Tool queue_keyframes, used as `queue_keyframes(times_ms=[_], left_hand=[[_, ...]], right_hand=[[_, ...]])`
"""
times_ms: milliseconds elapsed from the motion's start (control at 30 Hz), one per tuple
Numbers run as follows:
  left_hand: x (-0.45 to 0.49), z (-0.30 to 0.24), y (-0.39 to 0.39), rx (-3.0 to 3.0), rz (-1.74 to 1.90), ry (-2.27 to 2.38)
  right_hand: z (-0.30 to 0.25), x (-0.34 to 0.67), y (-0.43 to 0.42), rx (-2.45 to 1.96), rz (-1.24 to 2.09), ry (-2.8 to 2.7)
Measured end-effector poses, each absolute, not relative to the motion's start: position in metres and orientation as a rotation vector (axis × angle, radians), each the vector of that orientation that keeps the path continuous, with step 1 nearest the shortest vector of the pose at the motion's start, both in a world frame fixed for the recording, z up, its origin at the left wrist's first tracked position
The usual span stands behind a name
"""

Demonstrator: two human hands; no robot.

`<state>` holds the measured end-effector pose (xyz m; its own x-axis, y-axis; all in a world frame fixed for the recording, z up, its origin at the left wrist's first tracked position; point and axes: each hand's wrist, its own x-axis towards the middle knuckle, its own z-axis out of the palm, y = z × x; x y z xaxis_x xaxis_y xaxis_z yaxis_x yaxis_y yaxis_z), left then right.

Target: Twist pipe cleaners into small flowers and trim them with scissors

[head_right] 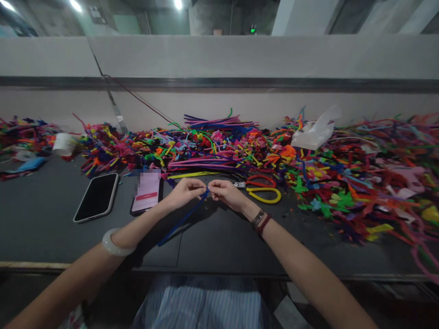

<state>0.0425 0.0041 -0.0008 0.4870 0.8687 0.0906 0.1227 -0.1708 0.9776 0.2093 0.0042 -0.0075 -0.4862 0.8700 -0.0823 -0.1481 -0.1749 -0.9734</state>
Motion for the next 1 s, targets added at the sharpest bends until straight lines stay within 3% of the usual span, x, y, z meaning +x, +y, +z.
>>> queue_keyframes(times_ms=[533,1000], left_hand=[[0.038,-0.004,0.006,1.194,0.709,0.739],[0.036,-0.001,0.002,1.159,0.606,0.699]], right_hand=[[-0.008,0.212,0.006,-0.87,1.686,-1.306],[0.006,0.22,0.002,-0.934,1.512,-1.688]])
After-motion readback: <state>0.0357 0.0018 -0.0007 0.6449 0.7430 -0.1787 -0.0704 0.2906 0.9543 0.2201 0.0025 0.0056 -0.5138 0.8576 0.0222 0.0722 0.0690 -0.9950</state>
